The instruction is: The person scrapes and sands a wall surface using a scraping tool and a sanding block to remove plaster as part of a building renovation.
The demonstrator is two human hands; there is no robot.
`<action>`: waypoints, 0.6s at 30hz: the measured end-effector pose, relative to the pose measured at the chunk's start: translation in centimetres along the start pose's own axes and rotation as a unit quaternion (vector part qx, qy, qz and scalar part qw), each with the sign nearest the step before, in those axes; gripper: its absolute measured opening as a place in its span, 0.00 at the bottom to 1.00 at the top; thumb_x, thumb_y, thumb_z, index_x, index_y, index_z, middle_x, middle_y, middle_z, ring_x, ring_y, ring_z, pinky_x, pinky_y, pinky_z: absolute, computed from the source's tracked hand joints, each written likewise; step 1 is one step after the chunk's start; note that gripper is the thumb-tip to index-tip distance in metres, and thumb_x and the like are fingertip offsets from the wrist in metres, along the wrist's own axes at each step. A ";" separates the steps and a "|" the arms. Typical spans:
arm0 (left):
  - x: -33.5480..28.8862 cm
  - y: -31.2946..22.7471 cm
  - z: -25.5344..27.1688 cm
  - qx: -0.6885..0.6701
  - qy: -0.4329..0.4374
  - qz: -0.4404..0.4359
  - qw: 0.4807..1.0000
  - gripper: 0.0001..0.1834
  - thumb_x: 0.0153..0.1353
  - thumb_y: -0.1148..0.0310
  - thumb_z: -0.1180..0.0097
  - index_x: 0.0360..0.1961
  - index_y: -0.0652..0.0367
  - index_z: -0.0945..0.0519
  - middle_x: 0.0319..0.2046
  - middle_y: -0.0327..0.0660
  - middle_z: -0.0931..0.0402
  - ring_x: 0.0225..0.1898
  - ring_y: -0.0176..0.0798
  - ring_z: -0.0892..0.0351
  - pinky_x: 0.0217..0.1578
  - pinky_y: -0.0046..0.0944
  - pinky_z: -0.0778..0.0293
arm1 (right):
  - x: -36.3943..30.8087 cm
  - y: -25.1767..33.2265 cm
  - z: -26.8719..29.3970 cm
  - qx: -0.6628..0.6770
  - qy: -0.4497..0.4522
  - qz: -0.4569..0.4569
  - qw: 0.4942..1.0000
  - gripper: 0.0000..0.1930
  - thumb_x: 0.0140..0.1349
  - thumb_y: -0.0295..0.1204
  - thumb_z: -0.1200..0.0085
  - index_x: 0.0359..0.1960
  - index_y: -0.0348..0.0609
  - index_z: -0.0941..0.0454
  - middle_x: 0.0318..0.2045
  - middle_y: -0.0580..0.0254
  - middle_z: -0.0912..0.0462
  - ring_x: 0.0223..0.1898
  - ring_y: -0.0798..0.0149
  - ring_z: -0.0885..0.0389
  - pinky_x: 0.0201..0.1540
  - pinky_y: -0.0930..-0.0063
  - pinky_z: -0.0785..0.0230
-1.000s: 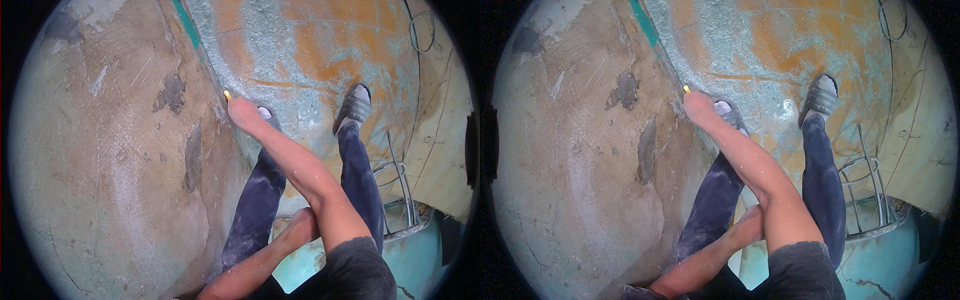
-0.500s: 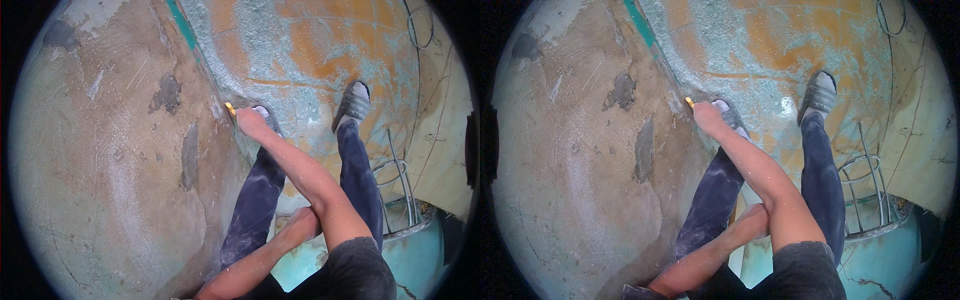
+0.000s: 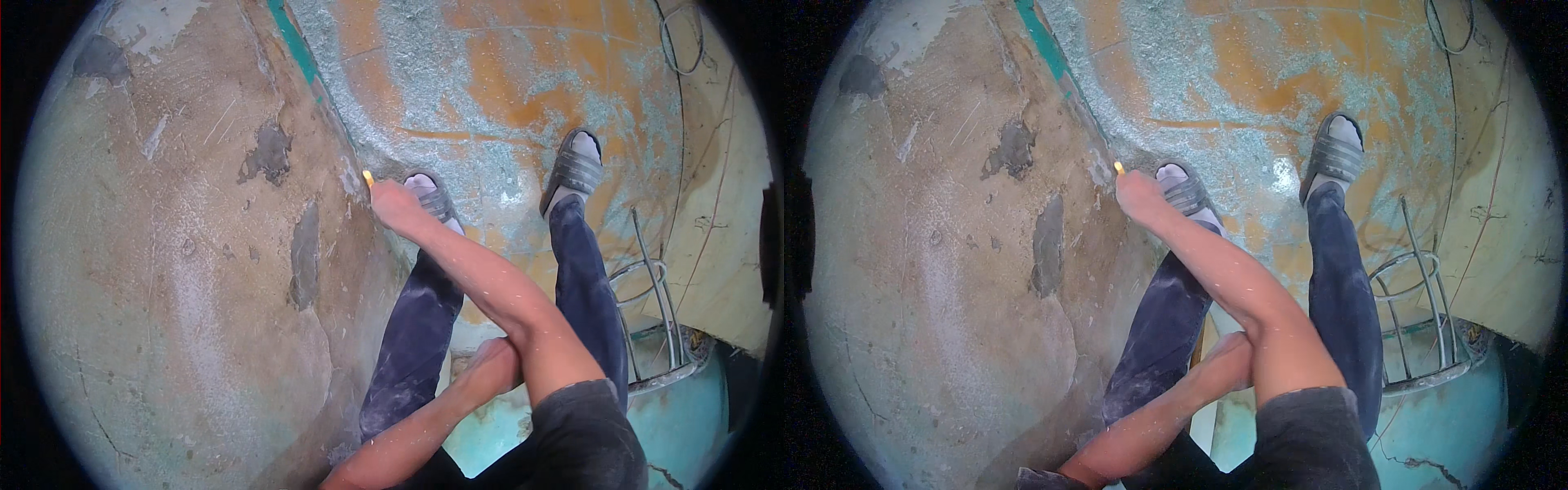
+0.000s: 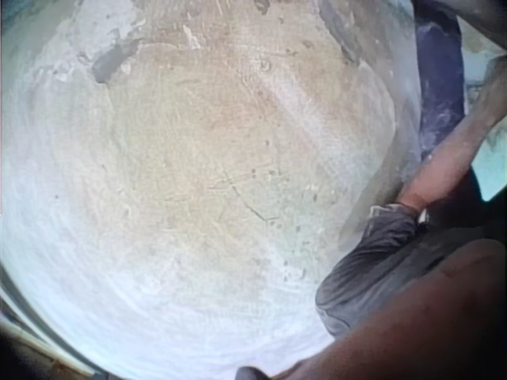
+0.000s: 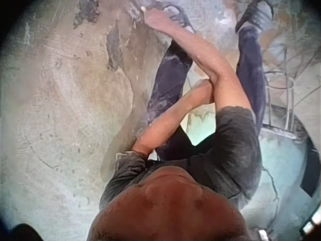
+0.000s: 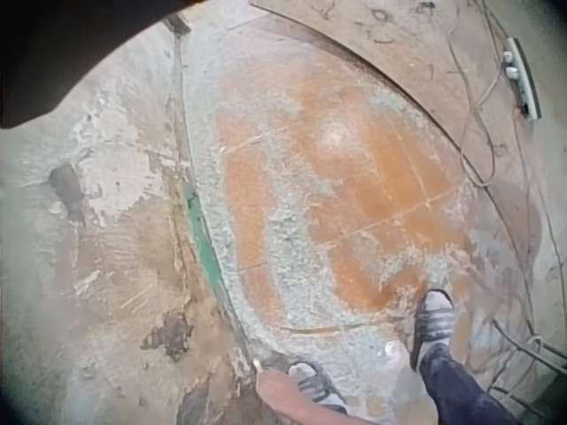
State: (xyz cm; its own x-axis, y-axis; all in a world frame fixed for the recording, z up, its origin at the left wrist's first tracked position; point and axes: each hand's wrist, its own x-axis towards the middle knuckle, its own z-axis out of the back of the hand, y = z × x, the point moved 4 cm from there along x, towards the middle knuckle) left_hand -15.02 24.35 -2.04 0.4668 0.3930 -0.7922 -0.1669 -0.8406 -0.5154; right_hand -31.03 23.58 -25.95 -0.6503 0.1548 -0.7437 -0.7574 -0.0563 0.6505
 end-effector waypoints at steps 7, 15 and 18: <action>-0.3 1.4 -1.4 0.026 0.050 0.021 0.998 0.10 0.51 0.69 0.44 0.34 0.62 0.19 0.38 0.58 0.22 0.44 0.58 0.24 0.41 0.51 0.27 | -3.9 5.4 -1.0 0.031 0.018 0.012 0.999 0.15 0.62 0.28 0.59 0.39 0.26 0.26 0.30 0.41 0.19 0.32 0.44 0.17 0.34 0.51 0.25; 0.3 1.4 -2.2 0.023 0.061 -0.010 0.998 0.10 0.53 0.71 0.47 0.36 0.62 0.20 0.40 0.55 0.22 0.44 0.59 0.24 0.43 0.50 0.28 | -4.0 5.6 3.0 -0.053 -0.028 0.106 0.993 0.12 0.62 0.26 0.60 0.39 0.29 0.27 0.25 0.45 0.20 0.26 0.49 0.18 0.26 0.56 0.26; -0.8 0.8 -3.1 -0.003 -0.100 -0.065 0.993 0.10 0.54 0.74 0.51 0.35 0.63 0.19 0.38 0.58 0.22 0.39 0.61 0.23 0.38 0.51 0.27 | -9.6 10.1 3.5 -0.032 -0.004 0.096 0.995 0.11 0.61 0.26 0.57 0.37 0.31 0.25 0.25 0.45 0.20 0.28 0.49 0.18 0.27 0.56 0.26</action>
State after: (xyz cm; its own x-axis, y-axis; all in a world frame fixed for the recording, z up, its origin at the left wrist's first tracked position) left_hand -12.85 22.21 -0.76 0.3023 0.5641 -0.7684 -0.1109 -0.7798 -0.6161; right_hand -32.23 25.00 -11.74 -0.7831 0.1424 -0.6054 -0.6216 -0.1491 0.7690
